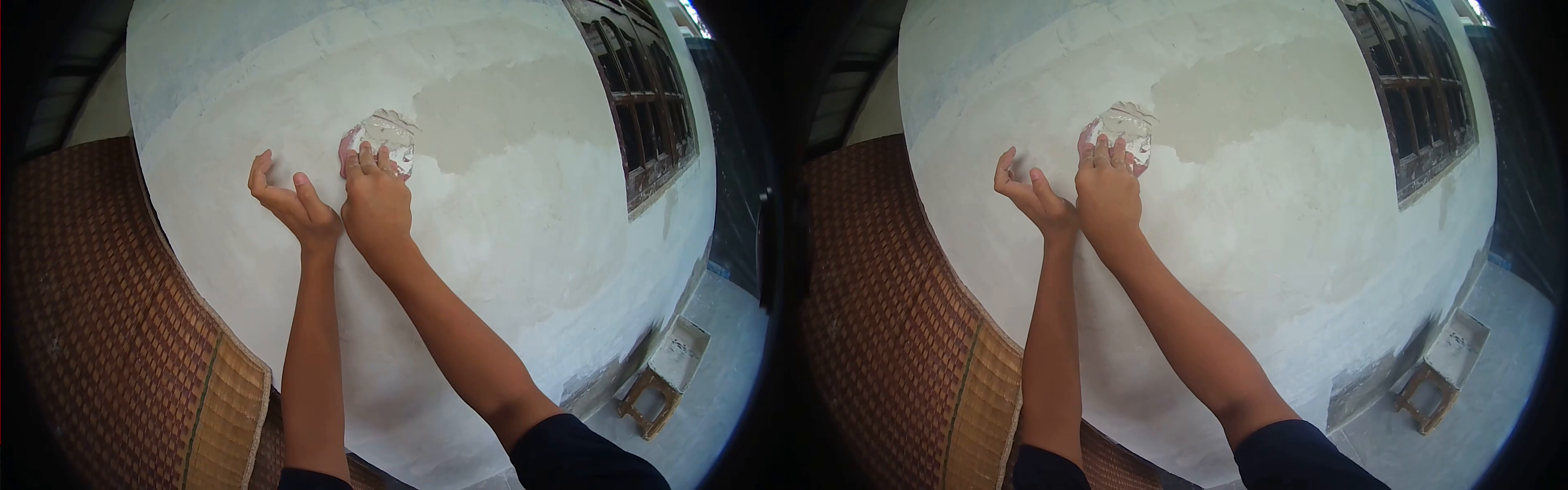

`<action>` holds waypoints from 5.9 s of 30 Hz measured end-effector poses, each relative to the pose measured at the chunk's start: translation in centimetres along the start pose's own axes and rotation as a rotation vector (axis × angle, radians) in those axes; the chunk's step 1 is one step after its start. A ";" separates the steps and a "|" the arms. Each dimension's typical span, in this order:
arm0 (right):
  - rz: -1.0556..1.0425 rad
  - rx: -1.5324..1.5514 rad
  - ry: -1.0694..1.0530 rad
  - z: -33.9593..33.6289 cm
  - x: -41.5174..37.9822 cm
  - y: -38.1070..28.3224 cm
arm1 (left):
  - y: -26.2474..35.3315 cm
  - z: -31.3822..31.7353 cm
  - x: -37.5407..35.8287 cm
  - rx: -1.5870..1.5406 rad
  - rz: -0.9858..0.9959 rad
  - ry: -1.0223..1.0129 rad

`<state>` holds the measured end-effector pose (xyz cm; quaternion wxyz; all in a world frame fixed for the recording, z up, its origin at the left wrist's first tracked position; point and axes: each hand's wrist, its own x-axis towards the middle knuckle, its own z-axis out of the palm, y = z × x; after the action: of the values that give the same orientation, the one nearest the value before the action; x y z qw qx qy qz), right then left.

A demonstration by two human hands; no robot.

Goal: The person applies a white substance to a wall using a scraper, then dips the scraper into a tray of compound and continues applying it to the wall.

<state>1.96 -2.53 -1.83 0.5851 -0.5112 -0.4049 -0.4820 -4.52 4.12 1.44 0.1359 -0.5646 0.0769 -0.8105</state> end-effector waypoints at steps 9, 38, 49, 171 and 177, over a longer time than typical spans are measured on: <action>-0.112 0.233 0.126 -6.8 -1.7 0.9 | -0.2 -0.3 0.1 0.076 0.050 -0.080; 0.102 0.480 0.000 -8.0 14.1 12.3 | 2.3 3.1 1.3 0.346 0.243 -0.421; -0.178 0.475 -0.153 -5.5 11.6 10.0 | 2.2 3.3 1.2 0.369 0.238 -0.411; -0.123 0.353 -0.263 -6.6 15.4 12.5 | 3.3 2.6 1.5 0.583 0.231 -0.676; -0.118 0.573 -0.184 -6.5 14.7 11.1 | 3.2 2.6 1.4 0.571 0.233 -0.670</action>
<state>15.78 -11.00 9.06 0.6372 -0.3427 -0.6047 -0.3330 -2.15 0.67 2.73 0.3940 -0.7231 -0.1348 -0.5511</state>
